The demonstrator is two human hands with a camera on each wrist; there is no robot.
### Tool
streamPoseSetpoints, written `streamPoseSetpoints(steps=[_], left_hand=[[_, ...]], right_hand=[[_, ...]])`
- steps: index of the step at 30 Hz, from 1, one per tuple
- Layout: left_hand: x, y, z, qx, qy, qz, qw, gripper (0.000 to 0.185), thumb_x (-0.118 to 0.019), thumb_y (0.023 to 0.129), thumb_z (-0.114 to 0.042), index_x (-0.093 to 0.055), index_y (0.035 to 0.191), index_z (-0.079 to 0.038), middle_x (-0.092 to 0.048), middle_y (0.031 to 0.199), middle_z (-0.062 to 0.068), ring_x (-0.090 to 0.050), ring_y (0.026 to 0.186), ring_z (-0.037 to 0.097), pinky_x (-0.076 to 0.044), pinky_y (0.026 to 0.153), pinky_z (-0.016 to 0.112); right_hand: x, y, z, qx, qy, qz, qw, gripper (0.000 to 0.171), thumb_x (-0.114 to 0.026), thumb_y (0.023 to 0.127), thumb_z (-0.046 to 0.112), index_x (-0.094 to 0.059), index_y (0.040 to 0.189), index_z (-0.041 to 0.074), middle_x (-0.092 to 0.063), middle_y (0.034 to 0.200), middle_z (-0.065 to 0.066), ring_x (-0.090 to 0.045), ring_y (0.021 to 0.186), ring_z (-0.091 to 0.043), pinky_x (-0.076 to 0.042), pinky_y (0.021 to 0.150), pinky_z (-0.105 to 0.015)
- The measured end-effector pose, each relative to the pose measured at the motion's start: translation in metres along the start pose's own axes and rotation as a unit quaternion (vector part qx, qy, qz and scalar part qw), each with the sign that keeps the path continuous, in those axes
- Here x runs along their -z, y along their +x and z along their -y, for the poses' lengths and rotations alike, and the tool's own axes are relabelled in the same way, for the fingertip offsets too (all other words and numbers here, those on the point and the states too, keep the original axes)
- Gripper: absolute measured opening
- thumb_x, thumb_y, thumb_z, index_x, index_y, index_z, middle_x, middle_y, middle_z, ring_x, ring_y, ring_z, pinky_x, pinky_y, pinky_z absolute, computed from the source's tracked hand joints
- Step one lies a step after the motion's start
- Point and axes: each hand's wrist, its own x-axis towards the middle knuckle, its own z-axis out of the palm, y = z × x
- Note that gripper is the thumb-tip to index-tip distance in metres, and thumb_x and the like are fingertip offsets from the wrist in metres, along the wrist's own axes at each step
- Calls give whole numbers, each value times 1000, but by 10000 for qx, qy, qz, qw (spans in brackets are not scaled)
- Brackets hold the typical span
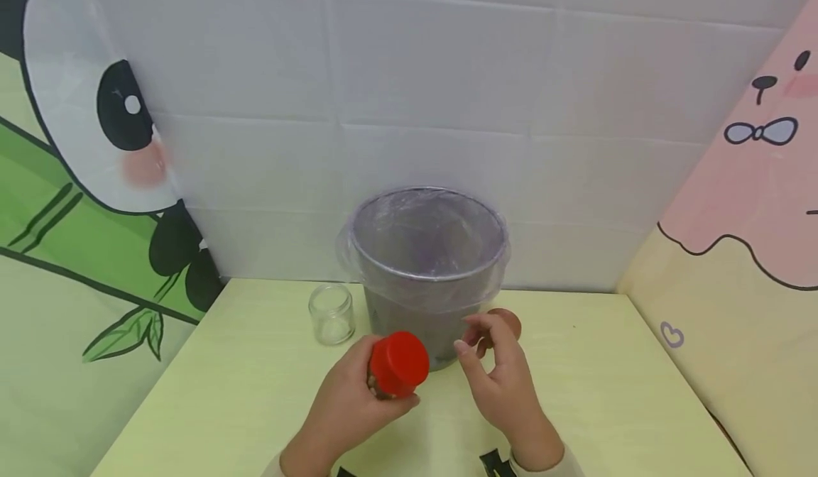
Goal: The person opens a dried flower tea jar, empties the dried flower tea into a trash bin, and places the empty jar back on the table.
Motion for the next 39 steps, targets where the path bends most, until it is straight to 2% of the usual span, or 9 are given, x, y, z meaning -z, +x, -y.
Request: streamPoseSetpoints(steps=[10, 15, 20, 26, 31, 39], left_hand=[[-6, -3, -1, -106, 307, 431, 9985, 62, -96, 66, -28, -58, 116, -30, -61, 97, -23, -60, 83, 2, -55, 75, 31], [-9, -4, -2, -171, 438, 564, 9973, 62, -95, 68, -28, -59, 118, -28, -61, 102, -23, -61, 89, 2, -56, 81, 33], [-12, -4, -2, -417, 870, 330, 9948, 59, -94, 68, -30, -60, 116, -25, -61, 101, -21, -60, 87, 3, -57, 79, 31], [-27, -6, -3, -908, 1557, -61, 9836, 46, -90, 70, -34, -63, 106, -22, -60, 92, -15, -60, 82, 7, -57, 74, 32], [-33, -7, -6, -1127, 1808, -204, 9768, 43, -88, 70, -32, -64, 103, -18, -60, 88, -11, -59, 79, 10, -56, 70, 32], [-29, -9, -14, -897, 1493, 290, 9843, 34, -85, 76, -33, -63, 101, -23, -60, 88, -15, -59, 78, 6, -56, 71, 31]], right_hand=[[-7, 0, 5, 418, -168, 288, 9986, 40, -69, 92, 1, -61, 130, 9, -58, 101, 2, -56, 89, -16, -50, 70, -29], [-14, -3, 9, 414, -681, 468, 9957, 34, -70, 95, 15, -64, 128, 13, -59, 103, 6, -56, 90, -13, -51, 72, -28], [-25, -7, 12, 444, -1376, 616, 9876, 35, -67, 98, 33, -67, 127, 13, -63, 110, 6, -60, 92, -11, -54, 79, -28], [-38, -14, 19, 240, -1717, 928, 9805, 36, -65, 98, 41, -68, 122, 14, -62, 110, 7, -61, 85, -9, -55, 71, -26], [-43, -17, 19, 311, -1850, 782, 9791, 25, -66, 97, 37, -67, 111, 16, -61, 104, 8, -58, 80, -8, -54, 67, -25], [-41, -17, 18, 642, -1671, 465, 9828, 13, -68, 95, 29, -67, 103, 19, -57, 93, 10, -53, 72, -6, -49, 63, -19]])
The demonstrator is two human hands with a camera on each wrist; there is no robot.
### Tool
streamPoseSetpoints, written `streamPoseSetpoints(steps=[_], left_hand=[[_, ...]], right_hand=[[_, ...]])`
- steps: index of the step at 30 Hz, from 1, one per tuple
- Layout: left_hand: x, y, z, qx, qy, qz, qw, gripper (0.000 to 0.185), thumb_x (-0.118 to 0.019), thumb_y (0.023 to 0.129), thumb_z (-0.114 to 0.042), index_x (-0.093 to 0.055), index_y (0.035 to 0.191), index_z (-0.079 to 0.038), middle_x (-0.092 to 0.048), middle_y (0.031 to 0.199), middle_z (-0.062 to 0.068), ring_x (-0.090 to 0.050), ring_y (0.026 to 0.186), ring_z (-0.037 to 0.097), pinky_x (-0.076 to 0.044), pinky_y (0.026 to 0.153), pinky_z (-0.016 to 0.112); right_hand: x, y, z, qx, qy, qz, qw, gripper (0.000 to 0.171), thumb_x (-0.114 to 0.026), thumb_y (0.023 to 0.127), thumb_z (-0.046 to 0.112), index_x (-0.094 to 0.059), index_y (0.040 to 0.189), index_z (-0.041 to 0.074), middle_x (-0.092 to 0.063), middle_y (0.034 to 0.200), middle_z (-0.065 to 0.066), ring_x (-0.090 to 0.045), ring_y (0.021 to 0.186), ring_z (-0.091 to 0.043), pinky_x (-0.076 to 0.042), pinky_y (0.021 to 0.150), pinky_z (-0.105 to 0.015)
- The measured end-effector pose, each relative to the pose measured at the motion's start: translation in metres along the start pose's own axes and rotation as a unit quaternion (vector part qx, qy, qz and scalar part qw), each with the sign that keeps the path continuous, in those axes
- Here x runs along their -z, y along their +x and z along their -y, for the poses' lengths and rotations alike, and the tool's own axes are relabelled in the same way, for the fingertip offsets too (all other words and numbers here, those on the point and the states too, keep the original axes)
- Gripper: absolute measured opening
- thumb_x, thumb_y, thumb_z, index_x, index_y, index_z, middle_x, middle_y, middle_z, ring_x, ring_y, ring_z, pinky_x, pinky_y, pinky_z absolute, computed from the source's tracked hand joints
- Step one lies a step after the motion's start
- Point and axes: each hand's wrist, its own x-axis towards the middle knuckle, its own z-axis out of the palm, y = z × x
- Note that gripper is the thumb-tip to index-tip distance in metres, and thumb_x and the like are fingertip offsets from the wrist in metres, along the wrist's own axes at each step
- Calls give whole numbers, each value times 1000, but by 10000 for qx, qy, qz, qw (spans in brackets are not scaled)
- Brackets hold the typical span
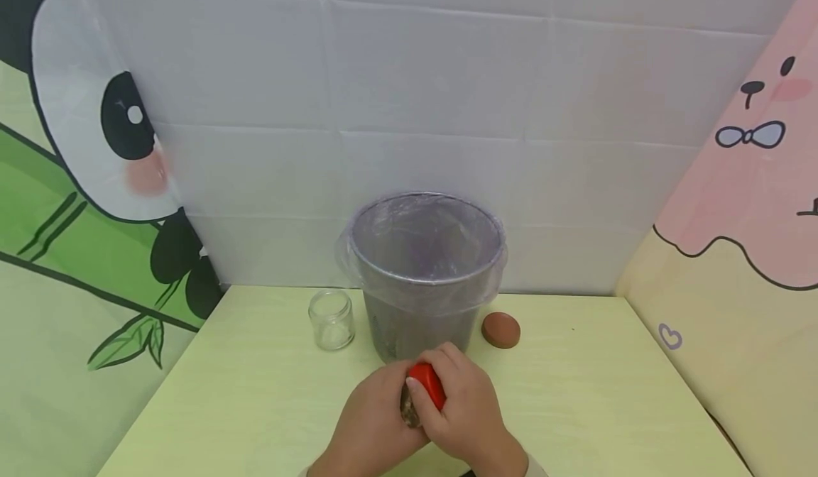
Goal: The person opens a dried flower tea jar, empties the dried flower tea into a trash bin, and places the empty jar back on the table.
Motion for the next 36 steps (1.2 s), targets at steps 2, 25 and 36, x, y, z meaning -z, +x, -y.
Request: streamPoseSetpoints(steps=[2, 25, 36], left_hand=[[0, -1, 0, -79, 17, 0, 10000, 36, -85, 76, -34, -64, 103, -23, -60, 89, -16, -59, 79, 6, -56, 72, 30], [23, -2, 12, -605, -1939, 1314, 9703, 47, -82, 77, -19, -59, 114, -38, -63, 97, -22, -61, 82, 0, -55, 72, 23], [18, 1, 14, -212, -907, 780, 9926, 49, -85, 73, -27, -61, 115, -34, -62, 99, -23, -60, 85, 1, -57, 75, 27]], right_hand=[[0, 0, 0, 159, 27, -136, 9998, 13, -68, 94, 29, -67, 103, 19, -58, 92, 10, -53, 71, -6, -49, 63, -19], [16, 18, -1, 2700, 476, -703, 9591, 39, -54, 98, 36, -73, 106, 2, -68, 96, -4, -64, 81, -16, -56, 73, -27], [13, 8, -2, 1540, 324, 12, 9875, 41, -63, 97, 40, -68, 124, 9, -67, 116, -1, -66, 98, -16, -58, 83, -30]])
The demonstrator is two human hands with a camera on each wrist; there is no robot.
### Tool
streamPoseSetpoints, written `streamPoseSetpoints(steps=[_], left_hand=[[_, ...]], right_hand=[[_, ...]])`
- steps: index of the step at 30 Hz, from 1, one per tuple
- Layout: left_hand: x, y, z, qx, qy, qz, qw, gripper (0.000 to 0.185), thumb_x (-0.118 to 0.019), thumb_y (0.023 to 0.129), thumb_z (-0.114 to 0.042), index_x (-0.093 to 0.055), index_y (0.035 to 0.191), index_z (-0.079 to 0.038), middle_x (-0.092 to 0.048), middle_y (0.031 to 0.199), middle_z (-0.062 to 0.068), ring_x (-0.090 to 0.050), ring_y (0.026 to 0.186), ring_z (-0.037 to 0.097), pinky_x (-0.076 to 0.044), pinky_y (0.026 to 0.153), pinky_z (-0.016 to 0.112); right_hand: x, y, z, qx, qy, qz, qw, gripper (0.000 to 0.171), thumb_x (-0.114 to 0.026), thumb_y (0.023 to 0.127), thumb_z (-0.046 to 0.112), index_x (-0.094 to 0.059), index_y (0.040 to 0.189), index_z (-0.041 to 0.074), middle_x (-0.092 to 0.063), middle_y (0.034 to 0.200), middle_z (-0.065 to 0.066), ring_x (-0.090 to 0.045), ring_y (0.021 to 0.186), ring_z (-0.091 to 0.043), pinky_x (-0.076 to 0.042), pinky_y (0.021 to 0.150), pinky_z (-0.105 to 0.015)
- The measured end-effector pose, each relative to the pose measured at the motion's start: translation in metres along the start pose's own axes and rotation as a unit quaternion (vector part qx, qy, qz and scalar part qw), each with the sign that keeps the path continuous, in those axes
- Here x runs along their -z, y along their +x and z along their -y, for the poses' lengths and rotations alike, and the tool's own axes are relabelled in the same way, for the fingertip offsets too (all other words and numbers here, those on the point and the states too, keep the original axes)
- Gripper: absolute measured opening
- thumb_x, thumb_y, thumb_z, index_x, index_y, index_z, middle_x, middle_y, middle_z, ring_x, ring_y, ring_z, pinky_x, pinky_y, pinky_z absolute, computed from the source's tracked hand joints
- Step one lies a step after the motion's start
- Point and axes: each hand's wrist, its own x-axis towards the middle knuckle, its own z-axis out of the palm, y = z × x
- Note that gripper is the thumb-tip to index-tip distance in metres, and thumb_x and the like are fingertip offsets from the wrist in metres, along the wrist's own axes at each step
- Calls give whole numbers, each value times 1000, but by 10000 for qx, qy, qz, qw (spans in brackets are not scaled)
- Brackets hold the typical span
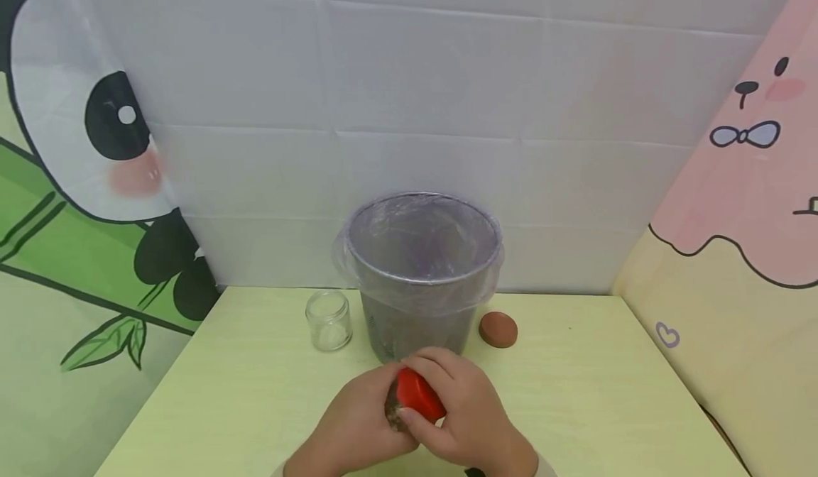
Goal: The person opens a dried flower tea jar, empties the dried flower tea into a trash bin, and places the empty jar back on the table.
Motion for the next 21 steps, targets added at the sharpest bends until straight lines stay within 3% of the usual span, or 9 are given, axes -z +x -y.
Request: streamPoseSetpoints(steps=[4, 10, 16, 21], left_hand=[[-4, 1, -2, 61, 342, -112, 9993, 44, -85, 75, -31, -62, 113, -30, -61, 95, -22, -59, 82, 1, -56, 73, 28], [-4, 4, -8, -13, 876, -290, 9957, 34, -84, 77, -34, -64, 102, -26, -57, 86, -21, -56, 77, 2, -54, 69, 28], [-3, 2, -9, -5, 1071, -414, 9934, 38, -86, 74, -36, -65, 104, -25, -58, 88, -21, -57, 78, 3, -54, 70, 28], [-3, -1, -10, 255, 735, -227, 9967, 49, -88, 72, -37, -64, 112, -23, -60, 94, -19, -58, 83, 3, -55, 75, 30]], right_hand=[[-1, -2, 9, -914, -98, 282, 9954, 38, -65, 98, 40, -67, 125, 14, -65, 121, 4, -64, 104, -13, -57, 86, -30], [-4, -1, 20, -2070, -342, 530, 9763, 30, -66, 99, 41, -66, 117, 17, -63, 111, 11, -60, 94, -6, -56, 76, -27], [-6, -1, 20, -2058, -358, 322, 9774, 20, -66, 100, 34, -66, 112, 18, -63, 106, 12, -60, 90, -6, -55, 75, -25], [-3, -3, 17, -1904, -136, 79, 9816, 15, -66, 99, 25, -66, 112, 18, -64, 105, 11, -60, 90, -7, -52, 76, -23]])
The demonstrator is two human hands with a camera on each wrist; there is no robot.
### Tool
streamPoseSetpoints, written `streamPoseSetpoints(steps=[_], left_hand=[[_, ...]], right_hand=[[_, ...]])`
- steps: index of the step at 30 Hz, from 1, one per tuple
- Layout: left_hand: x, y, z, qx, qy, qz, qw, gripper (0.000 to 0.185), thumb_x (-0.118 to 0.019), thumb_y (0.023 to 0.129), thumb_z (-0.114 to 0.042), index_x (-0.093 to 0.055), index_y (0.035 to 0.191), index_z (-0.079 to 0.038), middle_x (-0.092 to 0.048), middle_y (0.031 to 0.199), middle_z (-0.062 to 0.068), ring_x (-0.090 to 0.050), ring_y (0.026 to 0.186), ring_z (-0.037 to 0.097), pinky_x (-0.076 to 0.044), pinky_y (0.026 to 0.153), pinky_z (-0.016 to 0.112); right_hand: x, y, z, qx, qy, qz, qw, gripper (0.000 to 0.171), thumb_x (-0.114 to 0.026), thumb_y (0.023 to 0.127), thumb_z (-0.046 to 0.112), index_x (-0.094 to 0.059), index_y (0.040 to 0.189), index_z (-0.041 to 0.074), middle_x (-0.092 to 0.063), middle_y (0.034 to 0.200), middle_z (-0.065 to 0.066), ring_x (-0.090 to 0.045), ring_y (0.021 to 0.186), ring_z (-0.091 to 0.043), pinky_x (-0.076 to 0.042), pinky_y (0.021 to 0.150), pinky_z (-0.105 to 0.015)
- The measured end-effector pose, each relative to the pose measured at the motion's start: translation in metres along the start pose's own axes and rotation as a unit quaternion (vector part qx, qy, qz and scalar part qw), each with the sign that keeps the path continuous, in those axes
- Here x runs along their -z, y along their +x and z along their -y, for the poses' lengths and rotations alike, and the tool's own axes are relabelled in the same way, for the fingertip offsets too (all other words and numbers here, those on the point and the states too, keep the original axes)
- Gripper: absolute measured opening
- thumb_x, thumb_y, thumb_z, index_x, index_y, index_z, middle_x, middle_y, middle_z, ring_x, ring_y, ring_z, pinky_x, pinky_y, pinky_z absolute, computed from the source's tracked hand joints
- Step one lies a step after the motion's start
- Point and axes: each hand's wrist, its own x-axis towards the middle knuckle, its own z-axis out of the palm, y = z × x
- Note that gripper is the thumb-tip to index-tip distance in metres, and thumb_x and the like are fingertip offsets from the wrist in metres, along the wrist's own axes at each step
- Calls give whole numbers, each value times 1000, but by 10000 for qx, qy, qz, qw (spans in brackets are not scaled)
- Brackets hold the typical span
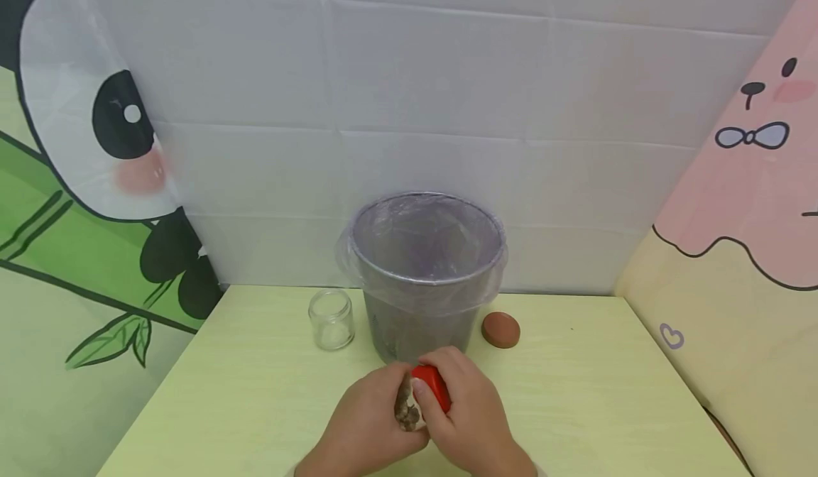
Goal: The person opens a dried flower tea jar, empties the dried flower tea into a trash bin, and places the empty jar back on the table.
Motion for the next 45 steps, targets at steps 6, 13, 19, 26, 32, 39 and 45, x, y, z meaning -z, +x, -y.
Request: streamPoseSetpoints(steps=[6, 13, 19, 26, 32, 39, 45], left_hand=[[2, -2, -1, 158, -336, 197, 9991, 54, -90, 72, -40, -62, 115, -22, -60, 98, -18, -58, 84, 2, -55, 76, 29], [7, -3, -2, 183, -868, 273, 9957, 55, -91, 72, -38, -60, 116, -24, -58, 95, -19, -56, 80, 1, -54, 73, 26], [11, -4, -3, 373, -1005, 354, 9936, 57, -91, 72, -42, -61, 117, -23, -59, 96, -19, -57, 82, 1, -54, 74, 27], [13, -3, -3, 312, -994, 213, 9943, 55, -91, 72, -43, -60, 113, -25, -58, 94, -18, -57, 80, 1, -53, 73, 26], [13, -3, -2, 338, -1163, 297, 9922, 57, -91, 73, -43, -60, 117, -24, -61, 99, -17, -59, 84, 2, -54, 76, 27], [13, -4, -3, 306, -1144, 286, 9926, 58, -91, 73, -43, -60, 119, -24, -61, 101, -18, -59, 85, 1, -54, 77, 28], [14, -3, -3, 318, -1015, 200, 9941, 57, -92, 71, -42, -60, 115, -25, -62, 101, -15, -59, 86, 2, -54, 78, 29]], right_hand=[[6, 0, 0, -49, 351, -61, 9994, 15, -67, 98, 20, -66, 113, 17, -64, 107, 11, -62, 90, -7, -52, 78, -21], [9, 1, 2, -140, 780, -124, 9968, 15, -66, 99, 14, -66, 114, 17, -64, 109, 10, -62, 90, -7, -51, 77, -20], [15, 2, -2, -12, 739, -143, 9972, 17, -67, 97, 11, -66, 114, 16, -64, 107, 10, -61, 88, -7, -51, 76, -20], [30, 2, -13, -17, 185, 149, 9997, 16, -69, 97, 17, -66, 112, 19, -62, 102, 13, -57, 85, -5, -50, 73, -20], [40, -3, -24, 87, -400, 414, 9983, 18, -72, 95, 23, -65, 112, 23, -59, 99, 16, -53, 81, -3, -50, 66, -23], [46, -7, -30, 298, -291, 876, 9953, 16, -73, 95, 22, -64, 108, 24, -54, 95, 20, -50, 76, 1, -44, 62, -18], [50, -8, -37, 426, -404, 1284, 9900, 13, -72, 96, 23, -65, 107, 19, -56, 95, 19, -50, 77, 1, -46, 63, -19]])
